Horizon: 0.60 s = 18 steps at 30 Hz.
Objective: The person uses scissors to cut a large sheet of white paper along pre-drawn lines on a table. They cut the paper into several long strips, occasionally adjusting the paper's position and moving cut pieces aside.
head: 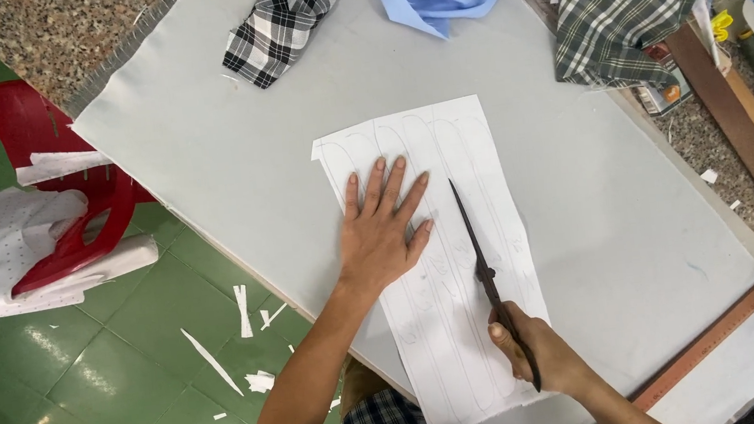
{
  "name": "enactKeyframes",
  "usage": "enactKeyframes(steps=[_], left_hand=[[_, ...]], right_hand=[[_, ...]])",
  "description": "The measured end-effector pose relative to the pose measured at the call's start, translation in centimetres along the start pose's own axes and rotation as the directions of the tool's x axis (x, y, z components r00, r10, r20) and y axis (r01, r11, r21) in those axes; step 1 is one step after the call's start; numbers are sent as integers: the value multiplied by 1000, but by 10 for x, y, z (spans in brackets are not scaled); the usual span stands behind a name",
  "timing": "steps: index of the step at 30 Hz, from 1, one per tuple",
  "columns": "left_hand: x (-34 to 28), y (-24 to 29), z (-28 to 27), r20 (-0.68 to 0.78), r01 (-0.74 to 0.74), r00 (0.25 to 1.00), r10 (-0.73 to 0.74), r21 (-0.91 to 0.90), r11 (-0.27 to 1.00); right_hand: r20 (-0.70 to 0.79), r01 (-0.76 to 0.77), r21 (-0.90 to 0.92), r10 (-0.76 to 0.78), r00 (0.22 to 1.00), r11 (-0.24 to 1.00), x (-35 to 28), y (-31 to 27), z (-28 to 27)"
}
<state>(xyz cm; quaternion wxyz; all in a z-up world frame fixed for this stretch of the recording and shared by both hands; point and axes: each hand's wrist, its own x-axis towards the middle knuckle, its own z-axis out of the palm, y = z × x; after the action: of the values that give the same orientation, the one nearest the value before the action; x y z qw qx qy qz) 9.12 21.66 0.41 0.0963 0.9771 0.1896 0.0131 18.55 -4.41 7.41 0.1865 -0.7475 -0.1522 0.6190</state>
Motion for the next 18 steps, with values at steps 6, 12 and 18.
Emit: enactKeyframes(steps=[6,12,18], left_hand=[[23,-18,-16,-126,-62,990,58,-27,998],[43,-36,1,94,-52,994,50,27,998],[45,-37,0,115,-53,992,51,18,998]], right_hand=[[176,17,18,-20,984,1000,-3,13,-20],[123,-84,50,78,989,995,22,-43,-24],[85,-67,-3,67,994,998,35,-59,-27]])
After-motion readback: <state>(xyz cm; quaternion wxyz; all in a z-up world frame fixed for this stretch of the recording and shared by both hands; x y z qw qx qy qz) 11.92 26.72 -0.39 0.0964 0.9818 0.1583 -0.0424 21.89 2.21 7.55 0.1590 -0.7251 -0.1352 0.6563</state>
